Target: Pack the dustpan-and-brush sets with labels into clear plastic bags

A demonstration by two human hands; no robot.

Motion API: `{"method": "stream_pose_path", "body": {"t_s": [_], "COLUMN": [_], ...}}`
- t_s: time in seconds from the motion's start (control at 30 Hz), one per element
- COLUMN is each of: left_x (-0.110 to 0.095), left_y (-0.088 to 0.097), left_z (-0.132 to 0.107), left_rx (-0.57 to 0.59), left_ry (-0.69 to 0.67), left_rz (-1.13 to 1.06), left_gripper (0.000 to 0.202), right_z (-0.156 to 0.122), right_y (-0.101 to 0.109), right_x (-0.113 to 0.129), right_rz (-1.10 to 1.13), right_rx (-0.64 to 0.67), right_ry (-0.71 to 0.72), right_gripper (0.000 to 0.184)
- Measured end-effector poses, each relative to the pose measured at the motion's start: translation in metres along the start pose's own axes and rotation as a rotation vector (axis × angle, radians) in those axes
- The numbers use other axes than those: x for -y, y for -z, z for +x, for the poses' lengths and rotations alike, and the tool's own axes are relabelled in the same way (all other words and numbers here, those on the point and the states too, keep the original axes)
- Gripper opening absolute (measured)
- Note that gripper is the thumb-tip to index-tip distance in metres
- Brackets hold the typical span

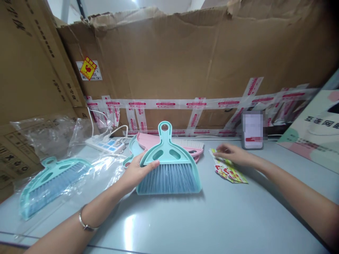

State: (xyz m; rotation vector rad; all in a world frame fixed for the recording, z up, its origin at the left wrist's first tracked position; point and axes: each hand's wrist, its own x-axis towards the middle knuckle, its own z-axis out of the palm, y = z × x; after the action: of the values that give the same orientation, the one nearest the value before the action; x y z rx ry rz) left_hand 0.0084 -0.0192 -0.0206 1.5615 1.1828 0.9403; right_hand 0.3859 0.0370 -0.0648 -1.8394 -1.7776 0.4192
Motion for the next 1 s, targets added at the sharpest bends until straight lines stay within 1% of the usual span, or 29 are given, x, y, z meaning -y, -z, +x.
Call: {"method": "stream_pose_path", "body": {"t_s": [0.03,0.13,0.2,0.33,0.4,0.47,0.57,0.63,0.7,0.8,0.9,0.97,1.0], "left_x": [0.001,0.002,0.002,0.001,0.001,0.002,0.002,0.003,0.003,0.004,0.005,0.006,0.006], "left_y": [0.000,-0.001,-0.001,-0.002,-0.002,-0.003,-0.003,-0.004,-0.004,-0.003,-0.003,-0.003,-0.003], "left_z": [0.001,0.002,0.002,0.000,0.000,0.000,0.001,0.001,0.001,0.002,0.003,0.004,0.004], "left_rx": [-0.004,-0.002,0.007,-0.007,-0.013,-0.020,-0.035,-0.025,-0.008,-0.017,-0.023,-0.021,-0.023], "left_ry": [0.001,0.001,0.007,0.012,0.003,0.006,0.036,0.035,0.015,0.005,0.009,0.013,0.016], "left_rz": [-0.006,-0.017,-0.007,0.022,0.012,0.009,0.043,0.057,0.046,0.014,-0.017,-0.025,-0.025], "left_gripper": [0.047,0.044,0.043,0.043,0.044,0.046,0.050,0.050,0.047,0.043,0.041,0.041,0.041], "right_z": [0.003,0.016,0.026,0.038,0.039,0.036,0.026,0.017,0.009,0.000,-0.009,-0.021,-0.030], "right_y": [-0.002,-0.001,0.002,0.003,0.001,0.000,0.004,0.010,0.017,0.028,0.034,0.035,0.034], "right_x": [-0.003,-0.012,-0.015,-0.016,-0.017,-0.018,-0.018,-0.014,-0.008,0.006,0.031,0.056,0.071], "right_rz": [-0.032,-0.118,-0.132,-0.079,-0.039,-0.007,0.024,0.023,-0.004,-0.103,-0.208,-0.229,-0.202], "right_rx": [0.033,0.051,0.078,0.171,0.185,0.168,0.116,0.068,0.008,-0.127,-0.250,-0.319,-0.352], "right_ry": [-0.026,-0.105,-0.129,-0.131,-0.120,-0.109,-0.085,-0.062,-0.043,-0.019,0.018,0.085,0.137], "right_gripper": [0.046,0.065,0.069,0.059,0.049,0.039,0.026,0.019,0.019,0.024,0.011,0.007,0.006]}}
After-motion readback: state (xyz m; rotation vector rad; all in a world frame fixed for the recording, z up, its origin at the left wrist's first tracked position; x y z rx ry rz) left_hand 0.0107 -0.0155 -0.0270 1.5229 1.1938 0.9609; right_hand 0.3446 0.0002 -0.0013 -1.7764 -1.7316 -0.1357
